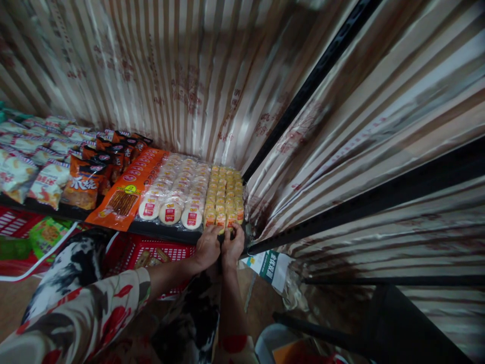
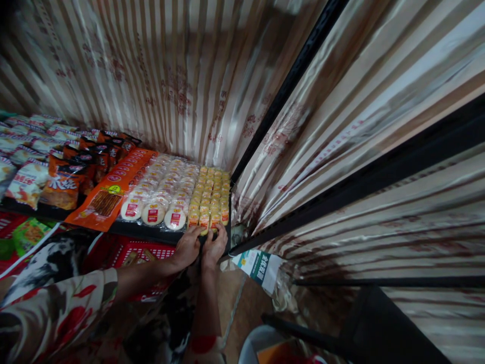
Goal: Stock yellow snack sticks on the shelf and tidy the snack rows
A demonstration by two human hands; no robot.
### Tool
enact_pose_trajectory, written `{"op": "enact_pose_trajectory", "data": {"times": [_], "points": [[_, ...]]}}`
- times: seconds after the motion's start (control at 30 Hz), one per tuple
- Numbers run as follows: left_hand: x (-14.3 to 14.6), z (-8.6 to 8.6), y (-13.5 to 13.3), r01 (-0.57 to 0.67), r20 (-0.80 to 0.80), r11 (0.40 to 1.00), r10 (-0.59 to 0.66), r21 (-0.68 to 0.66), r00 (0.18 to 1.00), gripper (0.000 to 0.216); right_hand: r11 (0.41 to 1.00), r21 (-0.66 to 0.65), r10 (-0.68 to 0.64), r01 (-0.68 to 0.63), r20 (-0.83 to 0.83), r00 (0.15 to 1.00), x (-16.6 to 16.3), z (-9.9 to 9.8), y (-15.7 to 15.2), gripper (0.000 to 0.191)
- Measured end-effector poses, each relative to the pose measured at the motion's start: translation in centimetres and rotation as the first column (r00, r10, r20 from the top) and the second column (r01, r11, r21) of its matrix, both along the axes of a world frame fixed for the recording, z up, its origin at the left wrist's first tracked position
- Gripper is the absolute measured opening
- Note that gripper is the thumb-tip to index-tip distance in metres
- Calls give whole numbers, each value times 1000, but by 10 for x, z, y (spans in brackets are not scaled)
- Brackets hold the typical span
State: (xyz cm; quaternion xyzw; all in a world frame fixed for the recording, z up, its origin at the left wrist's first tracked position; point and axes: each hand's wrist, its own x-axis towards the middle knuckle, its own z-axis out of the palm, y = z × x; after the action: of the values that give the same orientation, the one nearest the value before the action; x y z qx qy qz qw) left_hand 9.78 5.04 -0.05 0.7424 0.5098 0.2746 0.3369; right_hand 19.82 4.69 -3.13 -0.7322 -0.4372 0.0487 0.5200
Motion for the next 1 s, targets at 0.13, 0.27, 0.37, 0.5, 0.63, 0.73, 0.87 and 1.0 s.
{"op": "enact_pose_trajectory", "data": {"times": [0.13,0.27,0.37,0.5,0.63,0.73,0.87,1.0], "points": [[0,0,0,20,9,1000,-20,6,1000,55,1000,-17,8,-8,3,1000,2,-1,-1,28],[1,-5,0,15,31,1000,-16,24,999,55,1000,6,2,-2,35,999,1,-1,-2,25],[2,-6,0,24,42,999,-26,36,999,54,1000,0,-7,7,44,999,0,-2,-2,24],[1,-2,-1,35,2,998,-35,43,999,52,1000,-7,-4,4,50,999,1,-3,-2,25],[-2,2,-4,56,5,996,-57,62,998,54,1000,19,-23,22,44,999,2,-4,-4,29],[-5,3,-8,58,31,995,-60,77,998,54,999,36,-43,41,41,998,-3,-2,-8,31],[-8,1,-15,46,64,998,-49,45,997,45,995,66,-68,68,8,998,-17,1,-19,33],[-19,-6,-26,48,135,999,-47,1,990,35,993,41,-108,111,-66,992,-39,-1,-34,38]]}}
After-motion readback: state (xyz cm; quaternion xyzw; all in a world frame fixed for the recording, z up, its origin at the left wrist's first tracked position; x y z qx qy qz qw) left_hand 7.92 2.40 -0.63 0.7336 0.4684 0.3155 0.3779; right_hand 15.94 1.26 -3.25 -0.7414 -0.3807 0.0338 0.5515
